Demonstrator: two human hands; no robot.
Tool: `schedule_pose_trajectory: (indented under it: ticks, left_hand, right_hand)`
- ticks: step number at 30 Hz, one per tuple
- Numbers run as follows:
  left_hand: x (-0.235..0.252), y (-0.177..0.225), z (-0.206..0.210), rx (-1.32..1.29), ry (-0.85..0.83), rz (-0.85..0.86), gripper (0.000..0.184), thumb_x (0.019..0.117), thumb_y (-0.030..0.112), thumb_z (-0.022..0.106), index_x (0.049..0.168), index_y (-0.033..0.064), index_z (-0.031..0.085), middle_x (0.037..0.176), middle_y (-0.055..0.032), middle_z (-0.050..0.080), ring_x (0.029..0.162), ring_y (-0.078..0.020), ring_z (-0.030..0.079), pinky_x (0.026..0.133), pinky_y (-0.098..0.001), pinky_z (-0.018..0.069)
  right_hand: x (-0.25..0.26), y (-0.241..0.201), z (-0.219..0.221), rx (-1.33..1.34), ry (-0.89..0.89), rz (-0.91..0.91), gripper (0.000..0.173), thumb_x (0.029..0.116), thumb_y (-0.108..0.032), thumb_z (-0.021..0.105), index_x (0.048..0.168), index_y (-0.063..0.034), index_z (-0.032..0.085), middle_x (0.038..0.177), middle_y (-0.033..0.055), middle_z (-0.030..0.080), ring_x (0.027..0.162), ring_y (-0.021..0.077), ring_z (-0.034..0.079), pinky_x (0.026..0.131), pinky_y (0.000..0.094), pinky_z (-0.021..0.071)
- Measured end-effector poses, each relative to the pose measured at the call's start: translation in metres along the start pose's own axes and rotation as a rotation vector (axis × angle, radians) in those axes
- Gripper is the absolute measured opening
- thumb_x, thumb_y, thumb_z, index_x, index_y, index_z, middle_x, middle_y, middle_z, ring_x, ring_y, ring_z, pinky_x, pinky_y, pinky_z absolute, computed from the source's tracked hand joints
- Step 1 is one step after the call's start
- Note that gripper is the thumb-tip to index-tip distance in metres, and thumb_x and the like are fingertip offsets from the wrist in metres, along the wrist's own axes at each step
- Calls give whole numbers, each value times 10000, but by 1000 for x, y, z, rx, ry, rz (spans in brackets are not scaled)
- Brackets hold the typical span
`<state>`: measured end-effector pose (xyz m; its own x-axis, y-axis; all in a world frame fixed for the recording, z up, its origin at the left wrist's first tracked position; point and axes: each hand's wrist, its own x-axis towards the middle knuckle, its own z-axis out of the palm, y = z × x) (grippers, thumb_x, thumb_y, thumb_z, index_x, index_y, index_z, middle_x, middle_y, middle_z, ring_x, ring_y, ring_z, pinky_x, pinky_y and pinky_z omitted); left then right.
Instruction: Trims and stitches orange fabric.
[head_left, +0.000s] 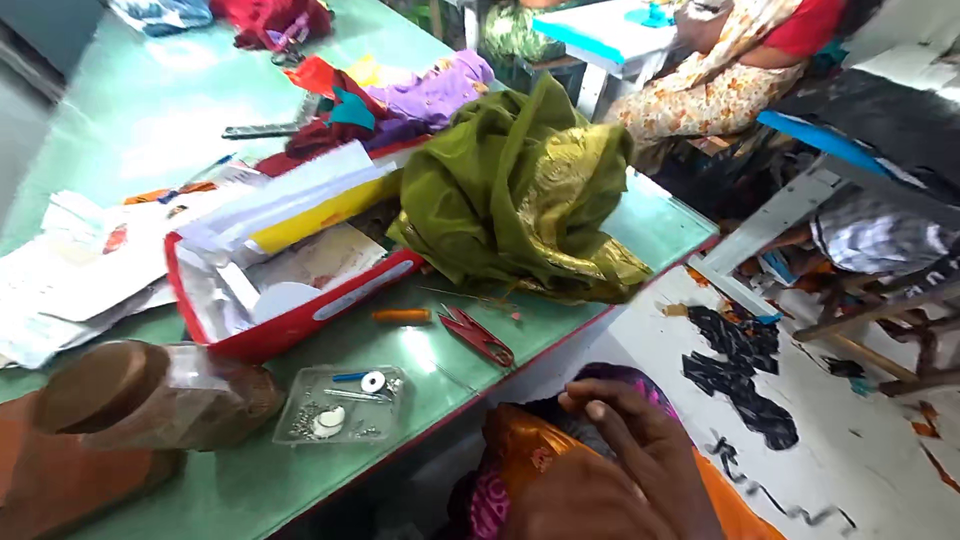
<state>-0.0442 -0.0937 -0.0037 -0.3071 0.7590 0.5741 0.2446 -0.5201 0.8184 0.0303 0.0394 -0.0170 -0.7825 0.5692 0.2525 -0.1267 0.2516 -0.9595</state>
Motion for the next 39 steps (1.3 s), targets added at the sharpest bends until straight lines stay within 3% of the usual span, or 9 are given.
schedule_pose_trajectory:
  ticks: [2,5,8,11,15,19,25,39]
  left_hand:
    - [3,-12,4,43,69,-77,237,1003,363,635,911,167,731,1069,64,714,1176,-46,586,1082,-252,414]
    - [1,-24,14,-39,102,-269,214,964,412,664,928,226,763,1135,115,701,1196,-22,572,1068,-244,424]
    - [-3,-26,26,-130,80,-457,190,919,416,713,895,239,776,1116,113,706,1161,-18,590,1017,-220,463]
    - [-7,-28,39,-135,44,-536,180,899,405,739,884,229,779,1083,102,711,1112,-17,611,970,-200,493]
    - [-8,-29,53,-61,24,-562,175,881,382,760,885,210,795,1116,70,727,1124,-46,626,970,-211,499]
    - [-4,-30,64,18,-60,-552,205,901,391,732,968,208,795,1169,61,725,1154,-66,628,980,-229,502]
    - [-2,-32,82,118,-125,-511,176,915,342,707,882,186,780,1136,47,733,1165,-74,626,1011,-246,492]
    - [3,-32,98,189,-157,-458,136,899,328,705,884,219,785,1111,79,729,1123,-58,625,973,-242,486]
  right_hand:
    - [-28,-1,-13,211,39,92,347,1071,-344,486,1141,-111,733,1038,-63,750,953,15,699,883,223,582]
    - [-66,7,-22,339,70,138,443,1020,-508,465,1195,-180,706,1082,-96,737,976,-1,686,869,201,569]
    - [-90,10,-19,374,179,118,246,1005,-372,596,1102,-187,727,973,-132,725,842,-50,663,749,153,562]
    - [-105,12,-17,407,310,86,108,979,-233,666,1001,-167,748,881,-123,720,754,-52,655,688,147,563]
    - [-119,12,-27,355,364,70,108,989,-213,655,987,-126,720,863,-115,698,742,-57,634,680,140,548]
    - [-130,12,-38,333,445,77,124,1010,-218,618,966,-132,694,831,-126,665,729,-63,614,672,136,532]
    - [-147,11,-51,369,506,84,117,1014,-198,610,969,-121,686,810,-120,655,717,-57,615,662,134,533]
    - [-153,12,-61,319,582,78,120,1010,-201,615,964,-107,673,821,-116,642,706,-67,588,657,124,515]
